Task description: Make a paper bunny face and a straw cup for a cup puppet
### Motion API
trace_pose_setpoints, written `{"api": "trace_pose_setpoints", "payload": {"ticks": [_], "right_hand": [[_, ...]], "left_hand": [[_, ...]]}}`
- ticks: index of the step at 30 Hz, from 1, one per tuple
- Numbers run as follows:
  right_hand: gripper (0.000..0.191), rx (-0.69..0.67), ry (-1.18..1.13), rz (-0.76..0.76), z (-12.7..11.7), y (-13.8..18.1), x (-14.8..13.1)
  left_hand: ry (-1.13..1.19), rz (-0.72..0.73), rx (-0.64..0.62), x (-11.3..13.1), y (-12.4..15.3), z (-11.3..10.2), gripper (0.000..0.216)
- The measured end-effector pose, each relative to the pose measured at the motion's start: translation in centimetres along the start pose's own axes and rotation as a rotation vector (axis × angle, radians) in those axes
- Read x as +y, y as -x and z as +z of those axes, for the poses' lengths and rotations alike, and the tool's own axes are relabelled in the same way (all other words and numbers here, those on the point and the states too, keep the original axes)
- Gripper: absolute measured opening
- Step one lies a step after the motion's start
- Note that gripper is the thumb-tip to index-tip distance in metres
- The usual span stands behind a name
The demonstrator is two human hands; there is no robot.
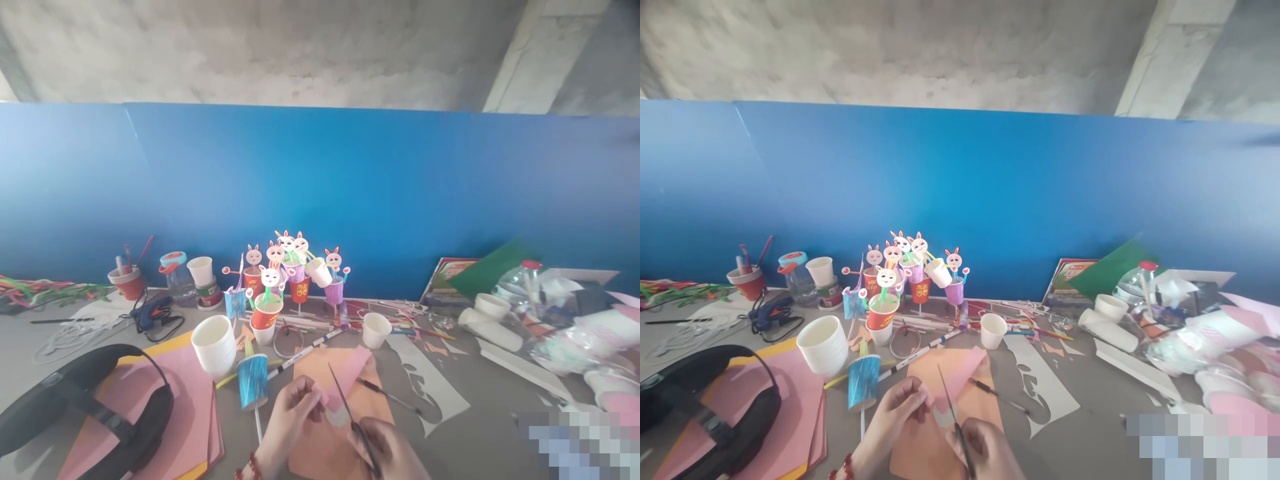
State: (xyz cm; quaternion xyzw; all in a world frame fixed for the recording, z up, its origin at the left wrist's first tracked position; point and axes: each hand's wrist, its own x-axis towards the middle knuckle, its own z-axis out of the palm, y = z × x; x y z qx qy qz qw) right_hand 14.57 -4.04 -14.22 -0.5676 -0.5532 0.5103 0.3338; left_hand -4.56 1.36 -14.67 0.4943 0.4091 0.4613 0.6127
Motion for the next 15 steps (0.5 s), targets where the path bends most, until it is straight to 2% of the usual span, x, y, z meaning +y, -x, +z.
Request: {"api": "trace_pose_setpoints", "payload": {"ticks": [3, 7, 11, 15], "right_hand": [[0.046, 0.026, -0.027, -0.038, -0.9, -0.9, 0.2], [0.029, 0.116, -0.077, -0.155, -1.2, -2.0, -1.0], [0.016, 0.120, -0.039, -0.175, -0.1, -3.2, -2.5], [0.012, 0.112, -0.100, -0.182, 1.1, -4.3, -2.5]], "left_hand": [[0.008, -0.007, 0.000, -0.1, -0.1, 0.0, 0.044], [0.029, -0.011, -0.022, -0.2, 0.1, 0.3, 0.043], [0.034, -0.017, -0.039, -0.5, 0.2, 0.6, 0.038], [0.020, -0.016, -0.039, -1.0, 0.1, 0.6, 0.038]]}}
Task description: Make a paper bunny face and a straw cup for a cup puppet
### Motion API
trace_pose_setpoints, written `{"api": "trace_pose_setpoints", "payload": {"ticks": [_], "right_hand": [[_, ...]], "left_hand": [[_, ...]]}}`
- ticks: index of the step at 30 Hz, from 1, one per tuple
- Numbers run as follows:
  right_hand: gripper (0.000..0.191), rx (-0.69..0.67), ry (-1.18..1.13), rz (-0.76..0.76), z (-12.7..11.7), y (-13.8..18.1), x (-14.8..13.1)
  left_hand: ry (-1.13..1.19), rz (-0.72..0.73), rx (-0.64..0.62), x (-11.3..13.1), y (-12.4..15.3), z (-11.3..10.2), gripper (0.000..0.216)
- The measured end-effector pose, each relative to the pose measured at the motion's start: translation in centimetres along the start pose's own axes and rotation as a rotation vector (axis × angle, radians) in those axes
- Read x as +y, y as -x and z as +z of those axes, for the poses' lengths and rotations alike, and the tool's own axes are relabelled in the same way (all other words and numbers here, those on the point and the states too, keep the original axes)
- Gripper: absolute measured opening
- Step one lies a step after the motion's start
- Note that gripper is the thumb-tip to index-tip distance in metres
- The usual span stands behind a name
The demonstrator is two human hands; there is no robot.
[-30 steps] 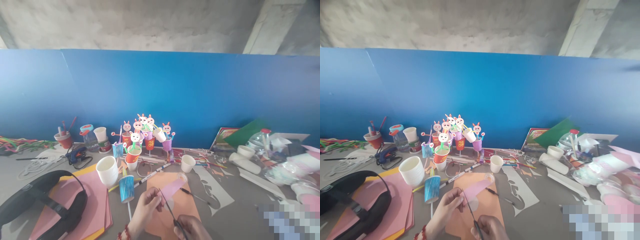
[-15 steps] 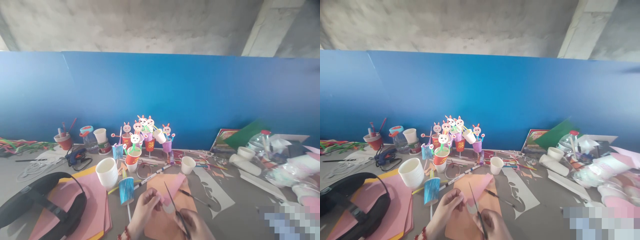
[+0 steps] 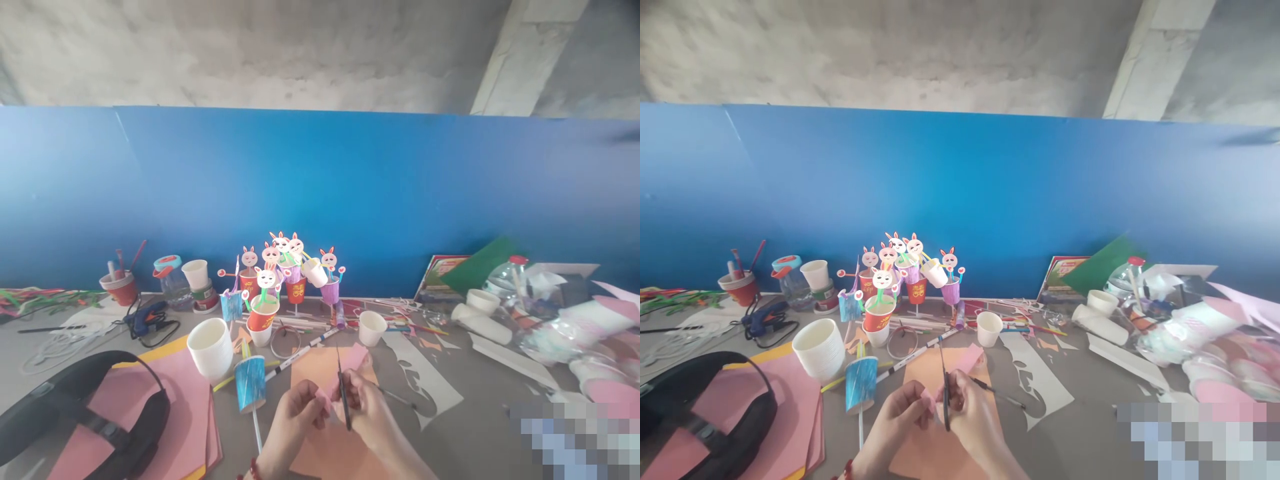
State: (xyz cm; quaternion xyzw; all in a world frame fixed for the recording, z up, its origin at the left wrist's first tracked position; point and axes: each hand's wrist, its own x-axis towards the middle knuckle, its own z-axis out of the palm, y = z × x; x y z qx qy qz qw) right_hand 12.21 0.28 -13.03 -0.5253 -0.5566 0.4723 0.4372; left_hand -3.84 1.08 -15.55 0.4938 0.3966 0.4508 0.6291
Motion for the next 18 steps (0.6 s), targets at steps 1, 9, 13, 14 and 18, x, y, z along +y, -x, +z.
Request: {"api": "trace_pose_setpoints", "payload": {"ticks": [1, 9, 13, 14, 18], "right_hand": [[0.012, -0.004, -0.020, 0.007, 0.2, -0.1, 0.2], [0.014, 0.004, -0.140, 0.091, 0.0, 0.6, 0.7], [0.015, -0.001, -0.175, 0.082, 0.0, 0.5, 1.1], [0.016, 0.003, -0.184, 0.078, 0.0, 0.4, 1.3], [0.018, 0.021, -0.215, 0.078, 0.2, 0.2, 1.7]], "left_hand": [[-0.006, 0.000, -0.001, 0.0, 0.0, 0.0, 0.039], [-0.049, 0.004, 0.020, 1.1, 0.7, 0.2, 0.037], [-0.052, -0.007, 0.015, 1.2, 0.8, 0.2, 0.040], [-0.053, -0.013, 0.014, 1.1, 0.8, 0.2, 0.040], [-0.058, -0.018, 0.005, 0.9, 0.8, 0.2, 0.043]]}}
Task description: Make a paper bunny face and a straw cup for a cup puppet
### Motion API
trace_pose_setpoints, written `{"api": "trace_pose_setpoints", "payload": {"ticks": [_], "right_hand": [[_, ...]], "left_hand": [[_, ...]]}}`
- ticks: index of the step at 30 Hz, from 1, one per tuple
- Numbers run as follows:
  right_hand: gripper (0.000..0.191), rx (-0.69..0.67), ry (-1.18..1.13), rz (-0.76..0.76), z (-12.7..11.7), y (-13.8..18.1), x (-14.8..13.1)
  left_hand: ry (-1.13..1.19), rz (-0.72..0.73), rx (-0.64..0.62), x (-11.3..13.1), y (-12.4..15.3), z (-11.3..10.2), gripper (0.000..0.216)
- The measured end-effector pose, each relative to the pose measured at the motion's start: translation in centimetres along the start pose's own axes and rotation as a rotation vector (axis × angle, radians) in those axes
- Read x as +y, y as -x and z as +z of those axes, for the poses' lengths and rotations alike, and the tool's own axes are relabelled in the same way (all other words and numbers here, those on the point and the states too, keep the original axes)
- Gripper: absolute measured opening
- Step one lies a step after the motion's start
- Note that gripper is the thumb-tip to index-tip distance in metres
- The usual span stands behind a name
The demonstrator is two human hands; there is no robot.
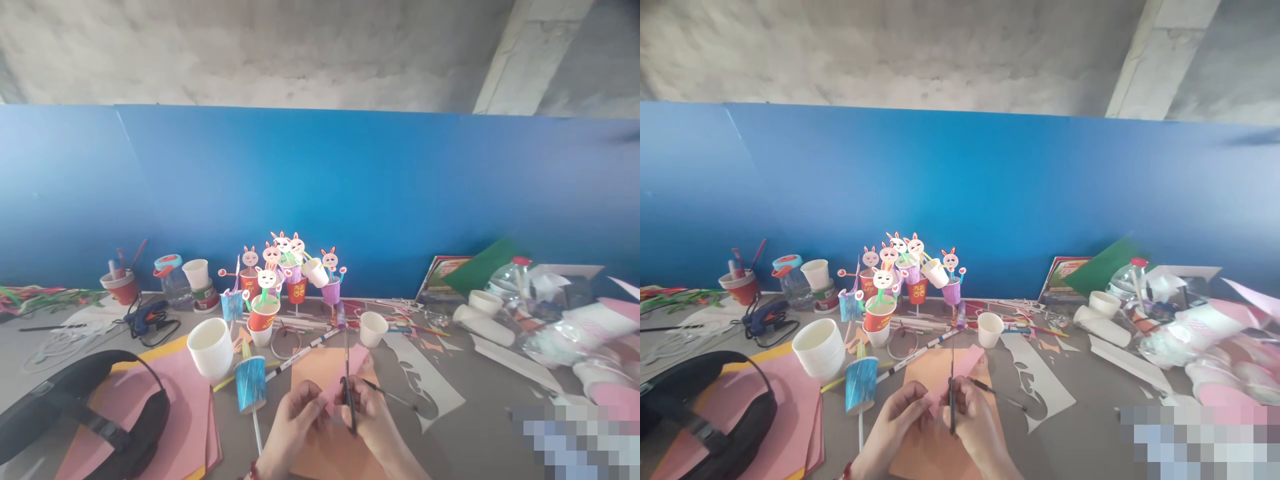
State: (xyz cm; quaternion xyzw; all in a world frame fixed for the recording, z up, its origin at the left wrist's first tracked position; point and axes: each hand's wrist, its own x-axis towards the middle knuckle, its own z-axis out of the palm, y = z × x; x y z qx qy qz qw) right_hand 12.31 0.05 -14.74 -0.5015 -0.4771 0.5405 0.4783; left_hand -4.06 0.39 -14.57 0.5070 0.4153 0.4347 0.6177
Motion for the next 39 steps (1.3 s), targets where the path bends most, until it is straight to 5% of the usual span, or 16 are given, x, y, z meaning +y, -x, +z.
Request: {"api": "trace_pose_setpoints", "payload": {"ticks": [23, 39], "right_hand": [[0.015, -0.030, 0.003, -0.040, 0.3, 0.6, -0.9], [0.022, 0.078, -0.058, -0.047, -0.1, 0.5, -0.6]], "left_hand": [[0.013, 0.030, 0.101, 0.1, -0.2, -0.1, 0.044], [0.102, 0.026, -0.050, -0.7, 0.0, 0.8, 0.047]]}}
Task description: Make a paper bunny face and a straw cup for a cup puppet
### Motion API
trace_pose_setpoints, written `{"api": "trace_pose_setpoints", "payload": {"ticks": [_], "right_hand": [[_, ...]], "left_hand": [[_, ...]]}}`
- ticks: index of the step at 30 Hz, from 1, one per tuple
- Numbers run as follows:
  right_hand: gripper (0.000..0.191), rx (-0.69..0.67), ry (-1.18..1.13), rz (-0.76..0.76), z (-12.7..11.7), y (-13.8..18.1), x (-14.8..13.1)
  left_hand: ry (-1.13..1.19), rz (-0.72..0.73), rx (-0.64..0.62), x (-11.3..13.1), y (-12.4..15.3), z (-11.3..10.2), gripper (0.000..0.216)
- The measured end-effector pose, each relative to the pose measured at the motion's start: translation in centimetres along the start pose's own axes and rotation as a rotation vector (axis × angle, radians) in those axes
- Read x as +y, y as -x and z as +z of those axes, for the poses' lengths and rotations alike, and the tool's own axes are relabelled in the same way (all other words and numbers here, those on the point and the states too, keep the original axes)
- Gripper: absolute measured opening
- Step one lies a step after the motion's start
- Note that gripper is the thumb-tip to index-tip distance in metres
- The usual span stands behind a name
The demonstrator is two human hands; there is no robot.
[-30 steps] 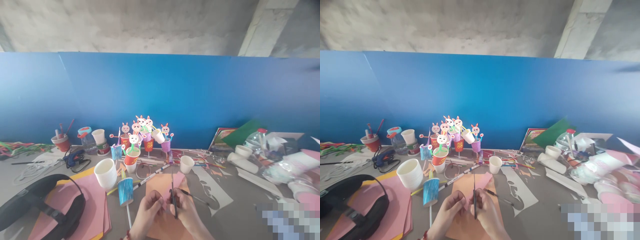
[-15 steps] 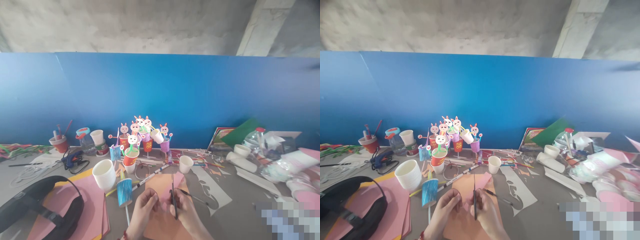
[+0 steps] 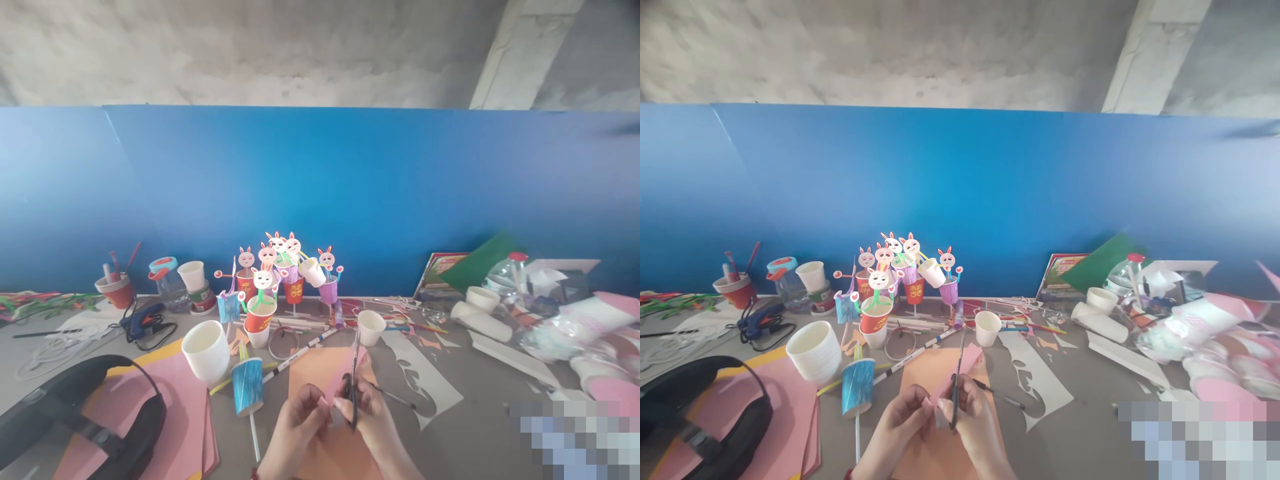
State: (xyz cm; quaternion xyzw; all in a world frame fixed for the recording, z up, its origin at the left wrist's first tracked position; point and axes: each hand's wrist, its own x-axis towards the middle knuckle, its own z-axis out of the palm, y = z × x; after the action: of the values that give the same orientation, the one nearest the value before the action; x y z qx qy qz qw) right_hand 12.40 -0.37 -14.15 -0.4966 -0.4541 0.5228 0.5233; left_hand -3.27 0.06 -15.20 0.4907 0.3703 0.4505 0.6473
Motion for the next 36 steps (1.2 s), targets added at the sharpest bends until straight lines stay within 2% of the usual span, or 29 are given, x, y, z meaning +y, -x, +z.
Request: {"api": "trace_pose_setpoints", "payload": {"ticks": [9, 18, 23, 29, 33, 36], "right_hand": [[0.031, 0.033, -0.015, 0.005, 0.3, 0.1, 0.2], [0.034, 0.010, 0.058, -0.003, 0.8, 0.2, -0.1], [0.034, -0.084, 0.165, 0.030, 0.3, 0.7, -0.3], [0.045, -0.321, 0.293, 0.180, -0.6, 2.5, 0.0], [0.056, -0.325, 0.310, 0.184, -0.5, 3.6, 0.3], [0.056, -0.314, 0.323, 0.188, -0.1, 4.1, 0.4]], "left_hand": [[0.116, -0.109, 0.047, -0.6, -0.4, 0.2, 0.051], [0.169, -0.133, 0.082, 0.5, -0.2, 0.3, 0.047], [0.215, -0.098, 0.112, 0.7, -0.2, 0.1, 0.048], [0.227, -0.033, 0.152, 0.9, -0.1, -0.1, 0.049], [0.232, -0.040, 0.166, 0.7, -0.1, 0.1, 0.051], [0.239, -0.045, 0.150, 0.7, 0.0, 0.3, 0.052]]}}
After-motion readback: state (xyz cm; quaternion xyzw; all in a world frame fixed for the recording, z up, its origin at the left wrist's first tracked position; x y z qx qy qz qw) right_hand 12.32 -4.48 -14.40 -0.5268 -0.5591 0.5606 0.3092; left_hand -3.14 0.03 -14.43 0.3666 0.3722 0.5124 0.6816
